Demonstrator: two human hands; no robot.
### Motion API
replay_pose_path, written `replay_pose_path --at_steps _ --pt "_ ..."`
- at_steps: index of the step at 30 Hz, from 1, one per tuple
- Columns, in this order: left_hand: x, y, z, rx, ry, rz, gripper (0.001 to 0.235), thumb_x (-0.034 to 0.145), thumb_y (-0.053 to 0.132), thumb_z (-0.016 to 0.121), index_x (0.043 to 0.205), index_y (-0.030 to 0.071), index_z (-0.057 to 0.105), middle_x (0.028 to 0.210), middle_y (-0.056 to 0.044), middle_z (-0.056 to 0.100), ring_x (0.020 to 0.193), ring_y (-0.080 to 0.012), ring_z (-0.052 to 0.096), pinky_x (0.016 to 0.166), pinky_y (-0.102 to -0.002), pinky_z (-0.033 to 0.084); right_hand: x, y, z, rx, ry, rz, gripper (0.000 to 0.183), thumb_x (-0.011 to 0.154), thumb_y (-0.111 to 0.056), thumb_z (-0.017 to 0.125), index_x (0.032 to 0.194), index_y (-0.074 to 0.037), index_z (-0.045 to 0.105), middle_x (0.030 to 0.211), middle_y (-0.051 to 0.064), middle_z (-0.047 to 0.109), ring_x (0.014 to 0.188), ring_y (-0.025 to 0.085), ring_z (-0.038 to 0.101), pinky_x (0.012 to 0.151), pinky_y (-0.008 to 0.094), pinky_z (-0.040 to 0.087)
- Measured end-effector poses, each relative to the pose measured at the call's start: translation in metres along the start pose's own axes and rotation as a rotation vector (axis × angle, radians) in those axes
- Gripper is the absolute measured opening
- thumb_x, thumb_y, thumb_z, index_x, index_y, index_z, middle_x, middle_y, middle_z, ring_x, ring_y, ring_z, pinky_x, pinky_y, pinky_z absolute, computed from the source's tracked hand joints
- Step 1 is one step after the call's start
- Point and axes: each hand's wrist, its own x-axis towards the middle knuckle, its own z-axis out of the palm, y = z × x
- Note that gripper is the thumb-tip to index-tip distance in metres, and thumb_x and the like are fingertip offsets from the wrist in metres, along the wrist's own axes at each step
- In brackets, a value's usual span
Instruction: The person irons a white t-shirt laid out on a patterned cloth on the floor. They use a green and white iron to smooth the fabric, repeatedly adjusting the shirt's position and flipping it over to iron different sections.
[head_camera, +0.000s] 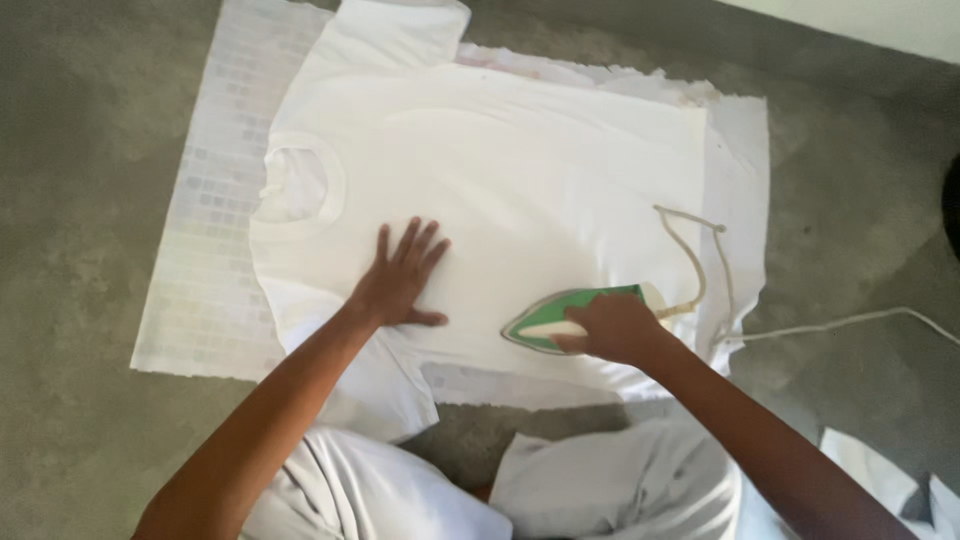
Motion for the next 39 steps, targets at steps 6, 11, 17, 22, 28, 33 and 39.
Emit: replay_pose_path --at_steps 6,11,17,22,28,33,39 --pt "0.003 0.045 -0.017 -0.101 -0.148 -0.167 0.127 0.071 0.067 0.081 0.168 0.014 0.018 0.175 -0.022 0.007 0.163 -0.0421 0.003 0.123 -0.077 0.003 0.023 -0.006 0.019 -0.056 0.227 0.148 0.076 0.089 -0.089 0.042 0.127 -0.030 0.073 0.098 0.012 0.080 0.094 0.033 0.080 0.080 0.049 0.063" --pt "-0.009 0.096 0.020 -0.334 -0.033 -0.146 0.109 0.090 0.073 0.056 0.171 0.019 0.008 0.177 -0.015 0.003 0.161 -0.0448 0.005 0.122 -0.077 0.008 0.037 -0.003 0.002 0.011 0.212 0.156 0.081 0.086 -0.096 0.035 0.121 -0.034 0.074 0.098 0.012 0.078 0.098 0.037 0.078 0.084 0.051 0.061" --pt "-0.018 0.089 0.043 -0.106 0.054 -0.124 0.110 0.088 0.087 0.042 0.173 0.028 0.005 0.180 -0.005 0.002 0.163 -0.0353 0.007 0.125 -0.070 0.013 -0.022 0.026 0.031 0.003 0.187 0.099 0.073 0.086 -0.091 0.046 0.116 -0.031 0.076 0.096 0.014 0.079 0.097 0.039 0.078 0.085 0.052 0.061" --pt "-0.017 0.091 0.031 -0.215 -0.051 -0.161 0.109 0.087 0.087 0.046 0.172 0.032 0.002 0.179 0.000 -0.002 0.164 -0.0310 0.000 0.128 -0.067 0.005 -0.075 0.067 0.055 -0.001 0.108 0.191 0.072 0.087 -0.090 0.046 0.120 -0.032 0.075 0.100 0.012 0.080 0.102 0.037 0.078 0.090 0.051 0.060" --pt "-0.020 0.092 0.025 -0.204 -0.051 -0.172 0.109 0.086 0.086 0.046 0.172 0.032 0.004 0.179 0.000 0.001 0.164 -0.0300 0.003 0.129 -0.066 0.006 -0.106 0.080 0.067 0.005 0.047 0.247 0.079 0.086 -0.092 0.040 0.120 -0.031 0.075 0.100 0.011 0.080 0.102 0.035 0.079 0.090 0.049 0.060" --pt "-0.021 0.092 0.019 -0.247 -0.075 -0.179 0.109 0.086 0.082 0.052 0.172 0.034 0.003 0.179 0.002 -0.001 0.164 -0.0297 0.001 0.129 -0.065 0.004 -0.095 0.034 0.071 0.037 0.145 0.153 0.071 0.089 -0.085 0.047 0.115 -0.025 0.076 0.096 0.013 0.080 0.097 0.035 0.079 0.085 0.048 0.061" --pt "-0.021 0.089 0.018 -0.238 -0.068 -0.188 0.107 0.087 0.084 0.049 0.171 0.036 0.004 0.179 0.004 0.000 0.164 -0.0279 0.003 0.130 -0.064 0.004 -0.097 0.056 0.097 -0.014 0.251 0.140 0.071 0.088 -0.089 0.048 0.110 -0.029 0.077 0.090 0.009 0.080 0.091 0.031 0.080 0.080 0.045 0.061"
